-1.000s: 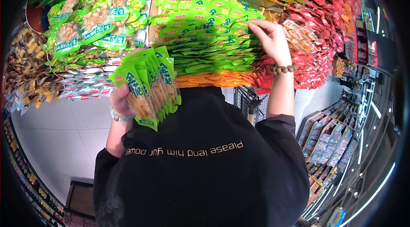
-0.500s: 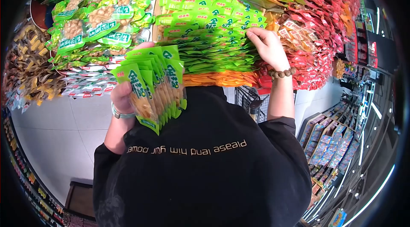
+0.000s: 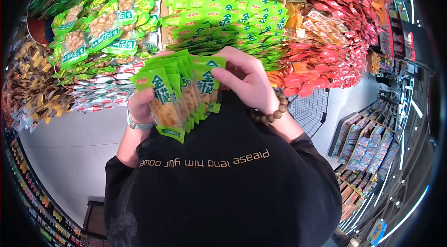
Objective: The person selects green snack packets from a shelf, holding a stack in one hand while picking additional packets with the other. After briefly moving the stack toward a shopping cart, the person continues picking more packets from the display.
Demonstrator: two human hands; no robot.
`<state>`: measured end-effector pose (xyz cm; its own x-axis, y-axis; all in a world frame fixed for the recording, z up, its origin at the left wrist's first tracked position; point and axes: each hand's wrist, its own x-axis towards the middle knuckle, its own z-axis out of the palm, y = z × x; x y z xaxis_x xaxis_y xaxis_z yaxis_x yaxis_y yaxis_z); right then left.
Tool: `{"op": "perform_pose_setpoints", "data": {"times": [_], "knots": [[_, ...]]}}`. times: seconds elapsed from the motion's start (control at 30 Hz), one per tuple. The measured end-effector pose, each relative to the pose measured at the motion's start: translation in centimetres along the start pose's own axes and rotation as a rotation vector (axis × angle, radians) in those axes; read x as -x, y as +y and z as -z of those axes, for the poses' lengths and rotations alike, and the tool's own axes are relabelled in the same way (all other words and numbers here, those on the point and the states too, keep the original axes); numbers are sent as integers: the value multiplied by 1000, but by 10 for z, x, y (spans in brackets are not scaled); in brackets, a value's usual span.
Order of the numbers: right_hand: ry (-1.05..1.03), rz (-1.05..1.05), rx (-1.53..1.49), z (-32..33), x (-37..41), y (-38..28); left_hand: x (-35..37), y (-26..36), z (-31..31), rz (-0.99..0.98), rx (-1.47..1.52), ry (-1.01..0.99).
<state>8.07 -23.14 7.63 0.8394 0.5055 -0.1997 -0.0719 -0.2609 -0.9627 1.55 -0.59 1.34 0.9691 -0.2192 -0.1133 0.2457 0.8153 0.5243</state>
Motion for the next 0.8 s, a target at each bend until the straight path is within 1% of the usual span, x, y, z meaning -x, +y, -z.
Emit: {"op": "perform_pose_setpoints", "data": {"times": [0.03, 0.07, 0.17, 0.2, 0.3, 0.33, 0.43, 0.47, 0.5, 0.57, 0.67, 0.8], "knots": [[39, -86, -108, -1, 2, -3, 0, -1, 1, 4, 6, 14], [41, -128, -25, 6, 3, -4, 0, -2, 3, 8, 13, 28], [22, -70, 87, 23, 10, 0, 0, -3, 5, 33, 25, 32], [-10, -169, 44, 24, 13, -10, -1, -2, 4, 42, 27, 27], [2, -120, 117, 22, 17, -12, -3, -1, 4, 56, -8, 6], [20, -114, 53, 18, 17, -13, -2, -3, 7, 52, -13, 3], [42, 55, 175, 34, 13, -13, 0, -5, 13, 34, -7, 5], [95, 72, 96, 47, 10, -3, 1, -5, 13, 22, 12, 12], [180, 66, 158, 62, 5, 0, 2, -5, 13, 11, 29, 18], [251, 149, 615, 85, -8, 2, 4, -4, 16, 18, 53, 28], [55, 364, 1057, 109, -21, 17, 4, -3, 16, 10, 65, 45], [-39, 260, 1266, 104, -29, 1, 5, 0, 17, 10, 59, 52]]}}
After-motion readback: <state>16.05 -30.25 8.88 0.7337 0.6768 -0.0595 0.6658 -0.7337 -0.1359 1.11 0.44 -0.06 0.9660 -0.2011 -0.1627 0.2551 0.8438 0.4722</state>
